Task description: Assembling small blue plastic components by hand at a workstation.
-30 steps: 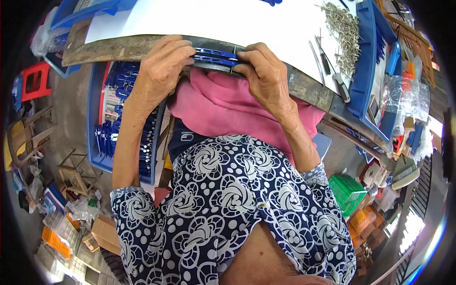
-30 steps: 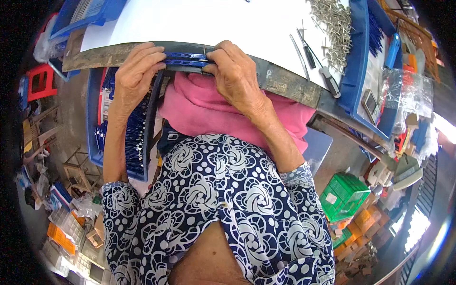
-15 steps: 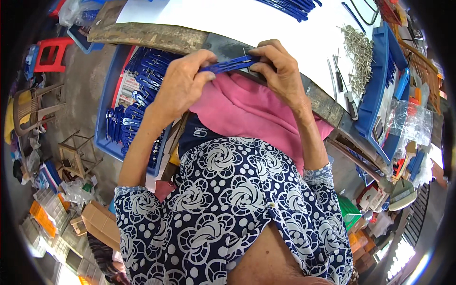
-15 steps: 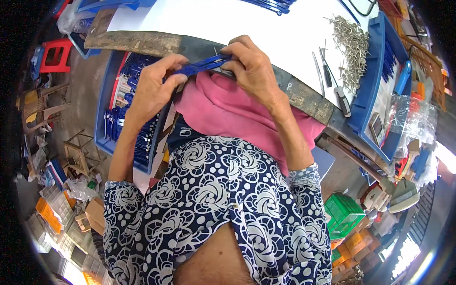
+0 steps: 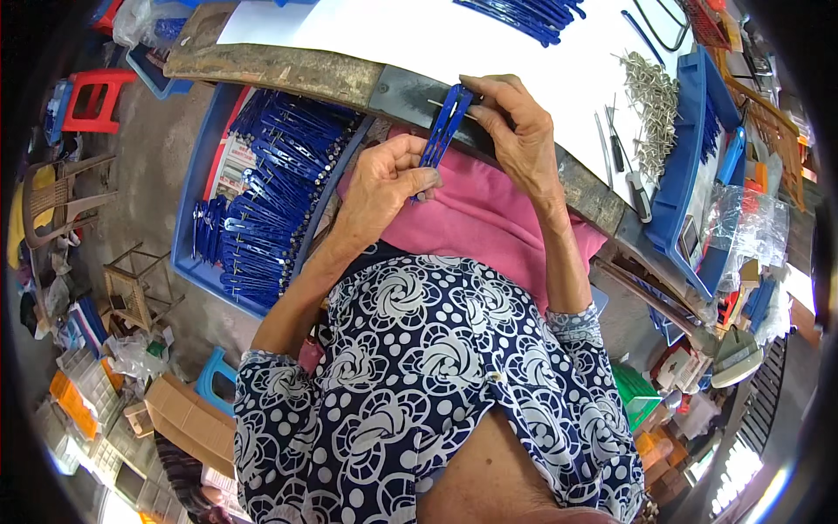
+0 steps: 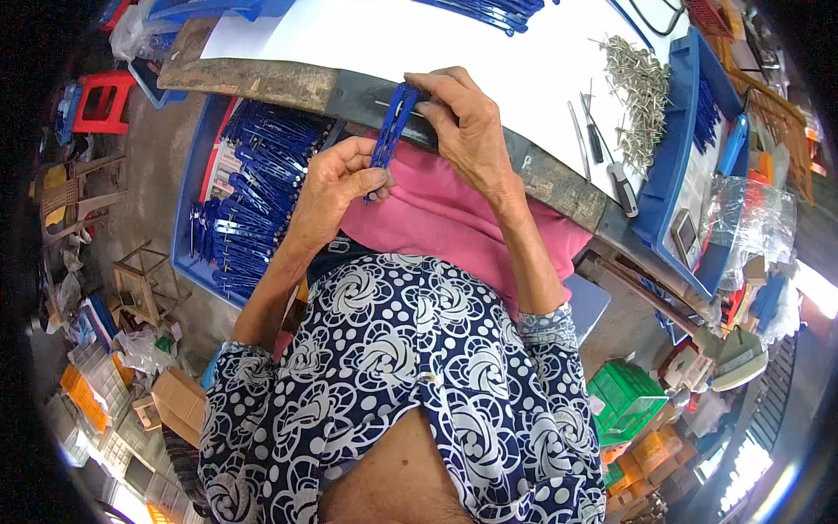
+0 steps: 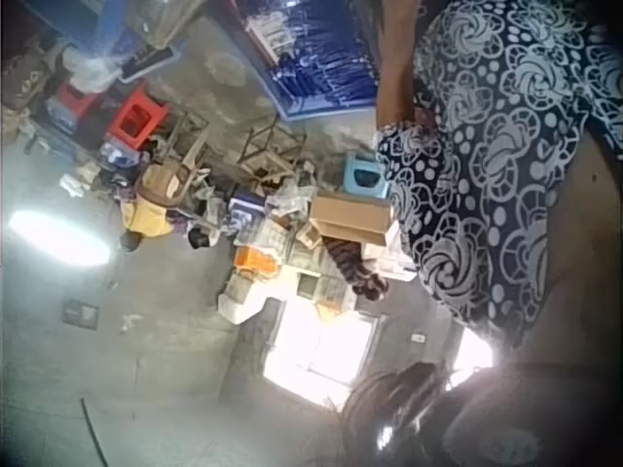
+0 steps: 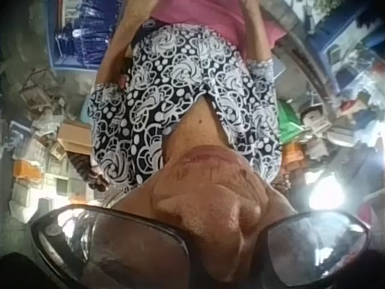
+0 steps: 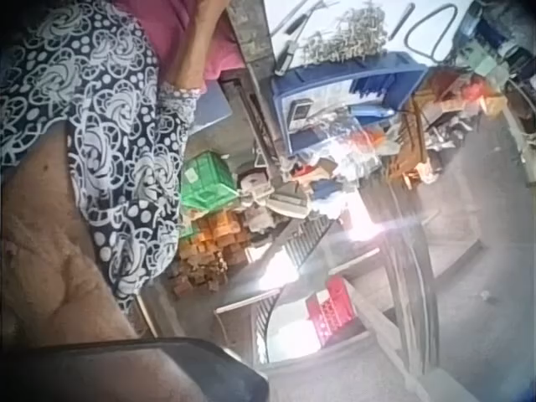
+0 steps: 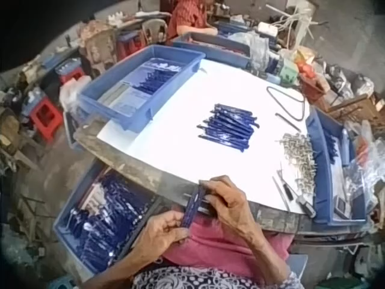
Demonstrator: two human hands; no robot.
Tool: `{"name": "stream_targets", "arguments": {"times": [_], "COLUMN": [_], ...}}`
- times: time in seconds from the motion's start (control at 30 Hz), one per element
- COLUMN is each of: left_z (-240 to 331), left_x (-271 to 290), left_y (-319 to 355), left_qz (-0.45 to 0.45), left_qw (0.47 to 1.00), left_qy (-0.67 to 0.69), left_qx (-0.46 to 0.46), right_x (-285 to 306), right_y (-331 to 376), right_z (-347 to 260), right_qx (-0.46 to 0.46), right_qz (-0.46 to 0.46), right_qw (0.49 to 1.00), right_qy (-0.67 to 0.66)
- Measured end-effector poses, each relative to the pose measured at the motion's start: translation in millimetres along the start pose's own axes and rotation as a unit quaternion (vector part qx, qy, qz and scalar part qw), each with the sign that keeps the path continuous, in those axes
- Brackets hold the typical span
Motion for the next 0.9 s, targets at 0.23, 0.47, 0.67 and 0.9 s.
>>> {"name": "stream_targets", "arguments": {"times": [0.23,0.47,0.67,0.9], "left_z": [10.2,14.1,17.7,15.1], "left_x": [-19.8,-35.9,-48.9,-62.9], "left_y": [-9.6,-21.3,-31.7,-39.4], "left_qz": [0.0,-0.012,-0.037,-0.059], "left_qw": [0.997,0.99,0.988,0.987], "left_qy": [0.066,0.115,0.121,0.127], "left_qx": [-0.043,-0.075,-0.09,-0.079], "right_x": [14.0,25.9,26.1,28.4], "right_y": [0.5,5.2,6.7,10.1], "right_z": [2.0,20.3,33.9,44.6], "right_qx": [-0.038,-0.107,-0.128,-0.16], "right_qz": [0.041,0.088,0.084,0.087], "right_qw": [0.996,0.964,0.917,0.869], "right_qy": [-0.069,-0.225,-0.367,-0.46]}}
Point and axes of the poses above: each hand's wrist, its own y-axis away from the middle knuckle, its own x-axis out of the back of the hand, z = x × y, the point moved 10 cm from there along -y, towards the middle knuckle, and after that the axes turned 13 degrees about y, right-handed, at the moved point
